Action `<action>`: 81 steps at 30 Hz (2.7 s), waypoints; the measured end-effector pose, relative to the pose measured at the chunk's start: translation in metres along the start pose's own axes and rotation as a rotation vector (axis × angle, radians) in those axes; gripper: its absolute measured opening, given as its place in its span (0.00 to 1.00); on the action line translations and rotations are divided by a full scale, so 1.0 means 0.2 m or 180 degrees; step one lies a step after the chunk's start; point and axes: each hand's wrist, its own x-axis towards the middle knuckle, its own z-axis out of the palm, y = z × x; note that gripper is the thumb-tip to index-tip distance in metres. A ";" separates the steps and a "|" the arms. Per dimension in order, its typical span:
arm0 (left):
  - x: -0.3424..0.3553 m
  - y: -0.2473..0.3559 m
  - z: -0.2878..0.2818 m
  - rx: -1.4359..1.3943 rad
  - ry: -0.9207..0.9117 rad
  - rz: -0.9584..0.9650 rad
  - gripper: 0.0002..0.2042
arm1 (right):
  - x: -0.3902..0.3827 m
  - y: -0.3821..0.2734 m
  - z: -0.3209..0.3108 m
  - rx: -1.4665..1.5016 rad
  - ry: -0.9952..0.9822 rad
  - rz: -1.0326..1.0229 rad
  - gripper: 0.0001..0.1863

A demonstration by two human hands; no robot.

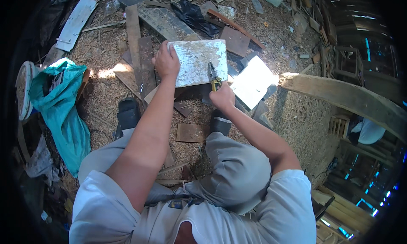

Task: The person hammers a wooden piece into a larger board, removes parts with pliers, and measures the assembly with a square tool.

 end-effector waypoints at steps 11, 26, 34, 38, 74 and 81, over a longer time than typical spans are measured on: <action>-0.01 0.01 0.02 0.0018 -0.0053 -0.0029 0.16 | -0.06 0.01 0.08 -0.0153 0.0417 -0.0495 0.32; -0.10 0.10 -0.03 0.0885 0.0397 0.0177 0.15 | -0.04 0.07 0.09 -0.1158 0.0674 -0.0359 0.30; -0.28 0.14 0.00 0.0739 0.0740 0.0072 0.17 | 0.00 0.18 0.20 -0.0695 0.1099 -0.0483 0.34; -0.26 0.13 -0.01 0.0636 0.0501 -0.0048 0.18 | 0.02 0.17 0.18 -0.0413 0.0859 -0.0473 0.34; -0.26 0.11 -0.01 0.0544 0.0765 0.0169 0.18 | 0.07 0.16 0.14 0.0365 0.0539 -0.0234 0.16; -0.26 0.10 0.00 0.0604 0.0644 0.0101 0.19 | 0.08 0.18 0.15 0.0444 0.0359 -0.0280 0.17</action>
